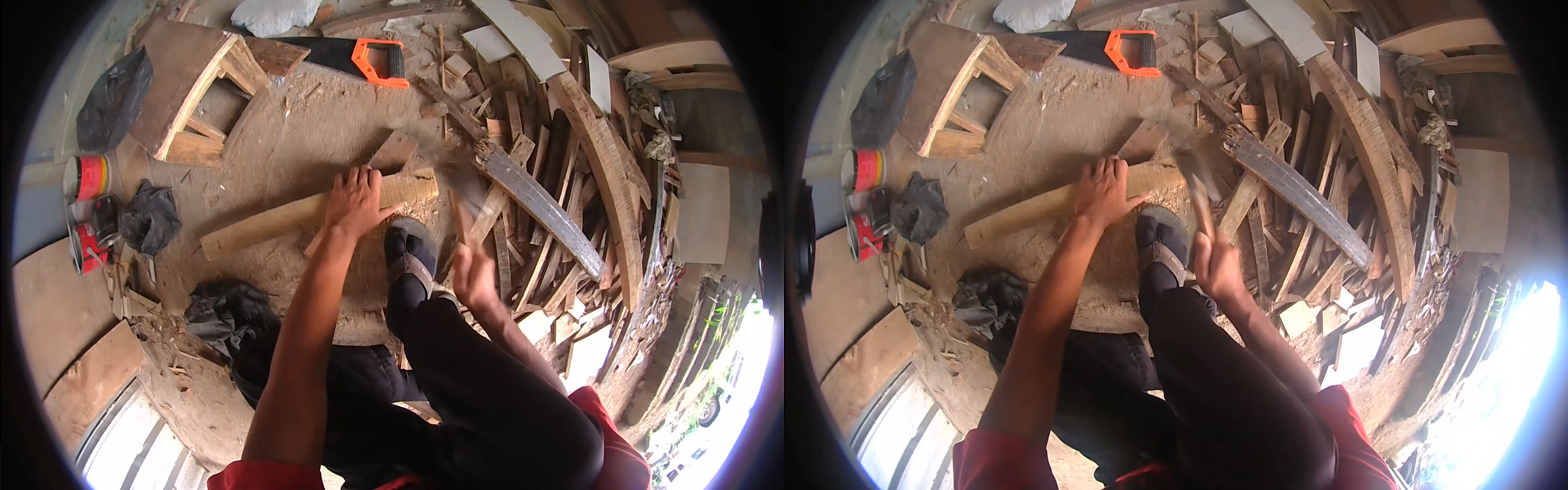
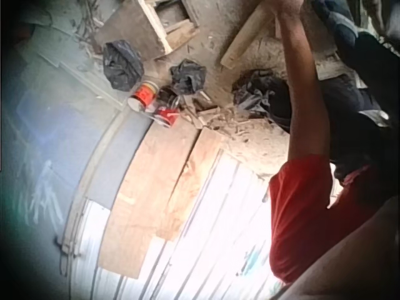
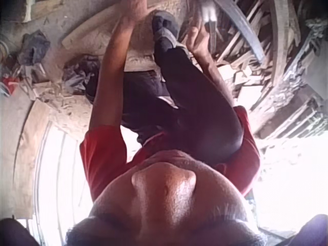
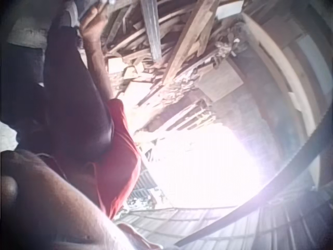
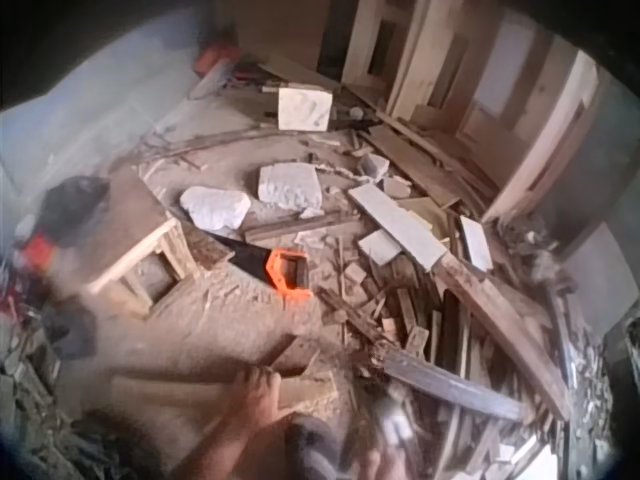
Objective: The person sits on the floor and uses a hammer to repeatedly strike and break a long wooden plank into smaller pieces. The person adjusts the wood and continues hammering until it splits, then discards the pieces.
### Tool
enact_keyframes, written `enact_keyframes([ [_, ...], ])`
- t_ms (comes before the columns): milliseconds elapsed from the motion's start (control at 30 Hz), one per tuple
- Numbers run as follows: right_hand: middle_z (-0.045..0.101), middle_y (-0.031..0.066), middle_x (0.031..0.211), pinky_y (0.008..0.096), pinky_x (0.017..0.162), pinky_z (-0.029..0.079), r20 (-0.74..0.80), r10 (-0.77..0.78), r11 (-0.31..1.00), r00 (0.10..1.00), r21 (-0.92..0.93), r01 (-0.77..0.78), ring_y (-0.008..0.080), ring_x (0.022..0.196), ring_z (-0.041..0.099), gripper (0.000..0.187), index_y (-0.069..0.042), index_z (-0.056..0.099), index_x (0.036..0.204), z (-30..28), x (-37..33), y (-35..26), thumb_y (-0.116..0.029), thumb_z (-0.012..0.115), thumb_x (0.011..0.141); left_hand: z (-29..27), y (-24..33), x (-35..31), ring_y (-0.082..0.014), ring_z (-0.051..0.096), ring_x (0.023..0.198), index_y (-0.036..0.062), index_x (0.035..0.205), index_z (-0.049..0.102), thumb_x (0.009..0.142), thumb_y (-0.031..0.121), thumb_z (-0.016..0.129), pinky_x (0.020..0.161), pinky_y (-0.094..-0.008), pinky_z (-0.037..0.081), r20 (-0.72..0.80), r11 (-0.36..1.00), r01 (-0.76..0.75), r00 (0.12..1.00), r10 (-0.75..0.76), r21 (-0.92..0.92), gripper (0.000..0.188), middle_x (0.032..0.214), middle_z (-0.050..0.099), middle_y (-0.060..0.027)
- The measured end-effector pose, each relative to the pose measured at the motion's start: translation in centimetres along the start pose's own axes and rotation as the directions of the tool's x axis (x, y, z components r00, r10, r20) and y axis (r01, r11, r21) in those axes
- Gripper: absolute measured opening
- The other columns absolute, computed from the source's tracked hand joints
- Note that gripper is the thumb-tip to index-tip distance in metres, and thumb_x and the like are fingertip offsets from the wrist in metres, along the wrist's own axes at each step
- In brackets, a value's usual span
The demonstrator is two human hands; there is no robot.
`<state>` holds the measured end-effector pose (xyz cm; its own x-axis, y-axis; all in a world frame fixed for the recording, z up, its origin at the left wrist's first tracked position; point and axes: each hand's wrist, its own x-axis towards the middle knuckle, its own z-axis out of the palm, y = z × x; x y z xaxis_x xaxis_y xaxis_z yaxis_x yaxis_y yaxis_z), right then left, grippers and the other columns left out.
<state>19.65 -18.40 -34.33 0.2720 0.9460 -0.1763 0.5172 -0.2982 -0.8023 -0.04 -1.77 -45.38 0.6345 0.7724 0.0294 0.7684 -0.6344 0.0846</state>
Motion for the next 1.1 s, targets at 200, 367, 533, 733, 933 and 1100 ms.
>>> enact_keyframes([
  [200,0.05,0.0087,0.062,0.0368,0.051,0.04,-0.008,0.177,0.983,0.984,0.055,-0.177,0.0212,0.056,0.051,0.052,0.001,0.052,0.087,2.0,-0.4,3.7,-0.044,0.035,0.107,-0.1,-1.3,1.4,-0.0302,0.057,0.115,0.0028,0.119,0.05,0.076,0.07,0.068,0.094,-0.0479,0.043,0.081,0.992,0.014,0.997,-0.004,-0.125,0.082,0.121,0.059,-0.016],
  [367,0.058,0.0216,0.063,0.0481,0.058,0.046,0.043,0.157,0.987,0.987,-0.043,-0.155,0.0417,0.062,0.063,0.053,0.005,0.053,0.09,2.2,-0.8,4.1,-0.045,0.039,0.105,0.0,-1.5,1.2,-0.033,0.056,0.117,0.0027,0.119,0.05,0.075,0.07,0.068,0.096,-0.052,0.044,0.094,0.99,0.03,0.995,-0.017,-0.136,0.082,0.124,0.058,-0.0189],
  [533,0.052,0.0086,0.058,0.0364,0.051,0.042,-0.02,0.247,0.957,0.969,0.16,-0.241,0.0206,0.054,0.055,0.054,0.001,0.052,0.085,1.5,-1.7,1.9,-0.046,0.037,0.106,0.0,-1.4,1.2,-0.0332,0.058,0.115,0.0023,0.119,0.051,0.076,0.069,0.069,0.094,-0.0512,0.046,0.056,0.986,0.046,0.998,-0.038,-0.16,0.082,0.124,0.059,-0.0196],
  [733,0.043,0.0018,0.063,0.0254,0.044,0.027,-0.087,-0.257,0.926,0.963,0.264,0.271,0.0096,0.052,0.041,0.058,0.003,0.049,0.089,0.4,-0.2,0.8,-0.05,0.033,0.106,0.0,-1.5,1.1,-0.0326,0.058,0.114,0.003,0.118,0.051,0.075,0.068,0.07,0.095,-0.0516,0.045,0.023,0.986,0.043,0.999,-0.04,-0.163,0.08,0.121,0.059,-0.0185],
  [933,0.048,0.0016,0.062,0.0318,0.049,0.036,-0.001,0.286,0.937,0.958,0.212,-0.279,0.0115,0.056,0.046,0.052,-0.002,0.051,0.085,2.4,-3.4,2.8,-0.047,0.034,0.107,-0.1,-1.4,1.5,-0.0312,0.056,0.117,0.0066,0.124,0.051,0.074,0.07,0.07,0.098,-0.0543,0.043,0.075,0.985,0.09,0.994,-0.08,-0.146,0.083,0.123,0.057,-0.0161],
  [1100,0.053,0.0089,0.061,0.0361,0.05,0.042,-0.03,-0.016,0.992,0.999,0.125,0.019,0.0193,0.053,0.055,0.048,0.0,0.053,0.089,1.4,-1.0,1.2,-0.041,0.036,0.107,0.2,-2.0,1.5,-0.0326,0.054,0.122,0.0044,0.13,0.048,0.073,0.074,0.066,0.103,-0.0538,0.041,0.14,0.98,0.094,0.988,-0.07,-0.175,0.092,0.129,0.056,-0.0183],
])
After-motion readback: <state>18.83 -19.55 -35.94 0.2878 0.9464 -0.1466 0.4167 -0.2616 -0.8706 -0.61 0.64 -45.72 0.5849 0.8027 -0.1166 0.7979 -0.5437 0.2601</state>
